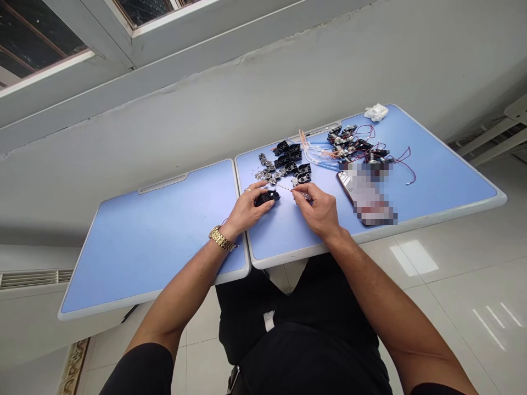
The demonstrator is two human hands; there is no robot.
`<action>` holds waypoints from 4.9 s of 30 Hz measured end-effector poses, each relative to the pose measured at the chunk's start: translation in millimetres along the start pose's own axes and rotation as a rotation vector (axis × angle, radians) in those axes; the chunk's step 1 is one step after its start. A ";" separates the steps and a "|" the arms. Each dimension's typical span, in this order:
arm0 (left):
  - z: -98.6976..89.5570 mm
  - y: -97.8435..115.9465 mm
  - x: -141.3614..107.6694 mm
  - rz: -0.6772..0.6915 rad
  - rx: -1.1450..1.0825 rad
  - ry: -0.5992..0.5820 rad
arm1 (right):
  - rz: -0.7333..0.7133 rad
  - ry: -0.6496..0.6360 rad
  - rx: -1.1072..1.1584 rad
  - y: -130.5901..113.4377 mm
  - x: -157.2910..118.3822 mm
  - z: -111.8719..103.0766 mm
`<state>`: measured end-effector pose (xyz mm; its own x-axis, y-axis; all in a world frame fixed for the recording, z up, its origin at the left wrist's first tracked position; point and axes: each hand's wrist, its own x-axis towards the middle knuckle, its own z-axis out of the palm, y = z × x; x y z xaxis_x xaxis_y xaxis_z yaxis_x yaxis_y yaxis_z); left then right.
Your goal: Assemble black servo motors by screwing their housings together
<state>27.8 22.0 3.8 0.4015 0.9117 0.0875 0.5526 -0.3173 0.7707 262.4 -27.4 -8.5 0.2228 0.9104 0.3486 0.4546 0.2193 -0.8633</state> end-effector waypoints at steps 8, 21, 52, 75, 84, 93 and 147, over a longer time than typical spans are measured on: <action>-21.0 -6.4 -40.1 0.056 -0.177 0.021 | -0.036 -0.013 0.056 -1.5 -2.4 -0.7; -23.8 -22.0 -59.1 0.087 -0.416 0.004 | -0.046 -0.116 0.310 -3.3 -10.4 -9.0; -22.7 -21.6 -58.4 0.114 -0.240 0.109 | -0.061 -0.176 0.355 -9.2 -10.8 -11.2; -11.9 -34.1 -55.4 -0.030 -0.426 0.141 | -0.107 -0.319 0.248 -26.0 -18.0 5.2; -12.7 -32.3 -55.5 -0.023 -0.424 0.149 | -0.132 -0.314 0.200 -21.5 -18.9 5.6; -13.5 -29.9 -55.6 -0.022 -0.428 0.153 | -0.167 -0.308 0.173 -19.3 -19.7 6.7; -23.3 -26.8 -58.4 -0.024 -0.317 0.047 | -0.234 -0.283 0.096 -16.1 -22.0 4.1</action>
<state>-27.5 -16.7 -7.2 0.3525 0.9314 0.0907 0.3034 -0.2054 0.9305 246.6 -49.5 -3.8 -0.1305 0.8895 0.4379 0.3793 0.4529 -0.8069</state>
